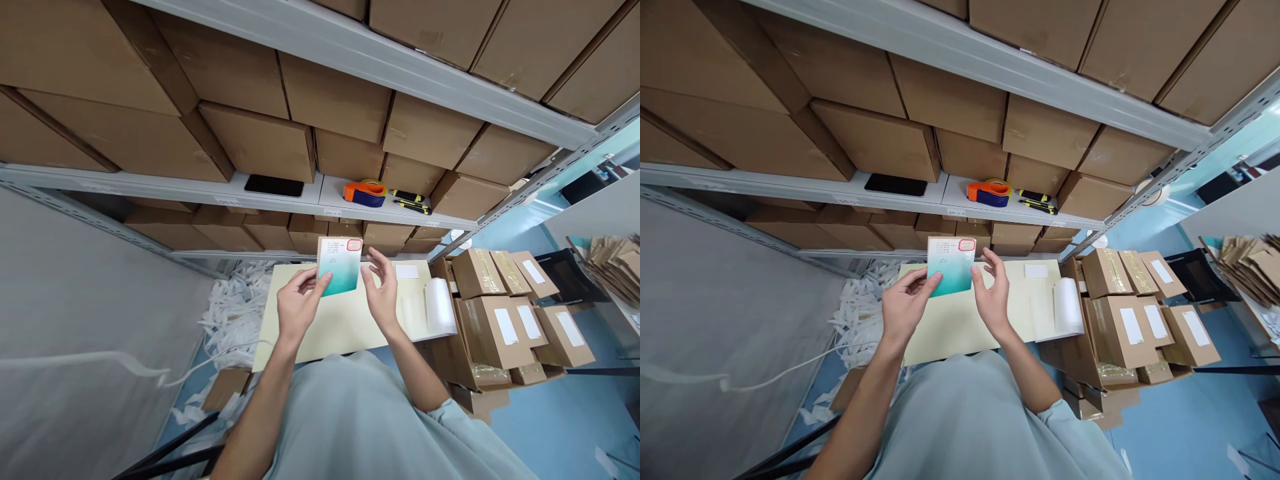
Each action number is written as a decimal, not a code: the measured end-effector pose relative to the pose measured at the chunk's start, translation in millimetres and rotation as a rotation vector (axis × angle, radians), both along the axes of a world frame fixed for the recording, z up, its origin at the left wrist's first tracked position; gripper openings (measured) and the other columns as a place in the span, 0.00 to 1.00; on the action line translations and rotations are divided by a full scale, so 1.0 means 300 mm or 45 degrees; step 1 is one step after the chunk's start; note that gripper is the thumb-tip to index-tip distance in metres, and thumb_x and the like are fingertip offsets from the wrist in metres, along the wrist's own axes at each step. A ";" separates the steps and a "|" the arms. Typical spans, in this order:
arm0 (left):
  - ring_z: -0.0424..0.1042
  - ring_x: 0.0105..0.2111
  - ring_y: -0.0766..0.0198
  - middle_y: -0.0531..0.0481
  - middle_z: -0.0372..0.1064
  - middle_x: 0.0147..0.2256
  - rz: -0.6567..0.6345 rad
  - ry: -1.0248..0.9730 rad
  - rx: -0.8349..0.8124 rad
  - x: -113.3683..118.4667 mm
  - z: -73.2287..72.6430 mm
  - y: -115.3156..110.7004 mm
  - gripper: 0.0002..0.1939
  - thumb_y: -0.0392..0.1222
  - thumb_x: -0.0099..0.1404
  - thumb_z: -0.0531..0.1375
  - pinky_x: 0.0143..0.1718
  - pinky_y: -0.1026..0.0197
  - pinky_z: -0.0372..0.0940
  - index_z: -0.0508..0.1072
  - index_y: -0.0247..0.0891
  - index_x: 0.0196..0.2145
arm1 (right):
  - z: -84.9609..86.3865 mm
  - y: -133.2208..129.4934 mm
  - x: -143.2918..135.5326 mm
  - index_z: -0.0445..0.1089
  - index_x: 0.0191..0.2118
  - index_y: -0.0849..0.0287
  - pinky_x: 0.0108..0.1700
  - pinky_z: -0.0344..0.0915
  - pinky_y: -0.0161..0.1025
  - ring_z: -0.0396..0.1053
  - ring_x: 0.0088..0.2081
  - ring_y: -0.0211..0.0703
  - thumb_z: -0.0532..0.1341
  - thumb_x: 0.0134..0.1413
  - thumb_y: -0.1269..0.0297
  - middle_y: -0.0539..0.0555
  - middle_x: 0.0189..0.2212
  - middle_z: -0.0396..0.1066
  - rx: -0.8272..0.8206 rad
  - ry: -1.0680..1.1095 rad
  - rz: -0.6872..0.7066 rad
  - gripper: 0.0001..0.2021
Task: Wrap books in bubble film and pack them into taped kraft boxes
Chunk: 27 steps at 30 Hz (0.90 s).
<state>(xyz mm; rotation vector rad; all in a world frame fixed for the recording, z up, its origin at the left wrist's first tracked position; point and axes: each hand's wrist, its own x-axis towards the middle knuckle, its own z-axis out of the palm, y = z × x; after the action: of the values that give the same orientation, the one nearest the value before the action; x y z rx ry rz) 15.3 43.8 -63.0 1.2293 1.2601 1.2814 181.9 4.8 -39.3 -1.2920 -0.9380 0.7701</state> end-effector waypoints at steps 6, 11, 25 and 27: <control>0.78 0.36 0.60 0.48 0.80 0.37 0.250 0.388 0.532 0.027 -0.008 -0.032 0.12 0.51 0.69 0.72 0.41 0.58 0.75 0.87 0.40 0.44 | -0.015 -0.064 -0.078 0.72 0.70 0.51 0.68 0.74 0.53 0.73 0.69 0.58 0.70 0.67 0.41 0.59 0.68 0.75 -0.105 0.007 0.306 0.33; 0.81 0.40 0.57 0.44 0.82 0.40 0.180 0.629 0.981 0.059 -0.033 -0.080 0.09 0.40 0.71 0.70 0.45 0.55 0.76 0.87 0.43 0.48 | -0.033 -0.036 -0.123 0.76 0.59 0.55 0.60 0.79 0.47 0.82 0.57 0.54 0.72 0.64 0.40 0.60 0.56 0.83 -0.054 0.191 0.230 0.29; 0.83 0.49 0.45 0.37 0.84 0.49 -0.414 -0.056 -0.154 -0.088 0.041 0.075 0.38 0.70 0.60 0.74 0.49 0.48 0.80 0.85 0.36 0.54 | -0.024 0.030 0.030 0.79 0.57 0.54 0.60 0.81 0.54 0.83 0.56 0.59 0.75 0.56 0.34 0.58 0.52 0.85 -0.165 0.392 0.523 0.34; 0.83 0.49 0.45 0.38 0.84 0.50 -0.437 -0.045 -0.138 -0.097 0.032 0.083 0.38 0.70 0.60 0.75 0.50 0.47 0.80 0.85 0.37 0.54 | -0.029 0.036 0.042 0.79 0.57 0.54 0.60 0.81 0.54 0.83 0.56 0.59 0.76 0.56 0.35 0.58 0.53 0.85 -0.170 0.345 0.547 0.33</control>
<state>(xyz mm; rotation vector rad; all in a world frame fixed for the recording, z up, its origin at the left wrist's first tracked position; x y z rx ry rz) -13.9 68.7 -53.4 1.2745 1.0261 0.9694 194.5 15.4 -48.0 -1.0741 -0.9649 1.3266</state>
